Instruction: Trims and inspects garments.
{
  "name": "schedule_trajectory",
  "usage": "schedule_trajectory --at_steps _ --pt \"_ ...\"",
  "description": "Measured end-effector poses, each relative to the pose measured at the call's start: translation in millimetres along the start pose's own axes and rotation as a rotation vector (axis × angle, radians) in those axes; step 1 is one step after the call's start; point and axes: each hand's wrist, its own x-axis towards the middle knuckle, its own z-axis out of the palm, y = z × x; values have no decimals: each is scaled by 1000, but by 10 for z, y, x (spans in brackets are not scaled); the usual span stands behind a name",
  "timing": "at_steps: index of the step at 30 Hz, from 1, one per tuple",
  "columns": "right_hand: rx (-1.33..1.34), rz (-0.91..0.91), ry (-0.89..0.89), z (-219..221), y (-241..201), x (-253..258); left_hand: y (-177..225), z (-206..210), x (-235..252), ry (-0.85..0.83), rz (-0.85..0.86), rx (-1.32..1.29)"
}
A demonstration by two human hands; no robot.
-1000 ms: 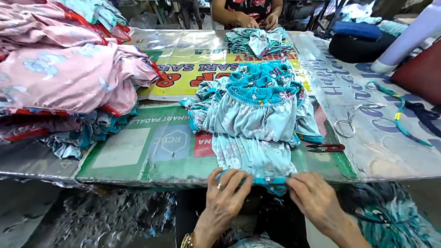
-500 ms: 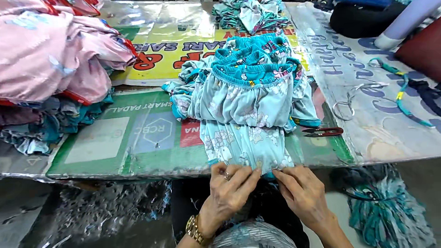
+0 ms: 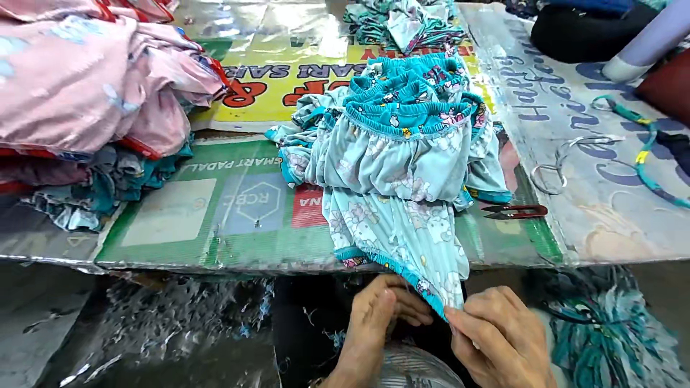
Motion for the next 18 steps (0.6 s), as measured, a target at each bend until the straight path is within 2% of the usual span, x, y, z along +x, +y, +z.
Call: schedule_trajectory --at_steps 3,5,6,8,10,12,14,18 --pt "12 -42 -28 -82 -131 52 224 123 160 157 -110 -370" --pt "28 -61 -49 -62 -149 25 349 177 241 300 -54 -391" --pt "42 -67 -46 -10 -128 2 391 182 260 356 44 -330" --pt "79 -72 -32 134 -70 -23 427 129 256 354 279 -214" --pt "107 -55 -31 226 -15 26 418 95 242 284 359 -169" --pt "69 31 -53 158 126 134 383 91 224 267 312 -226" --pt "-98 159 -74 1 434 283 383 82 196 293 262 -275" --pt "-420 329 -341 -144 1112 381 405 63 129 301 181 -370"
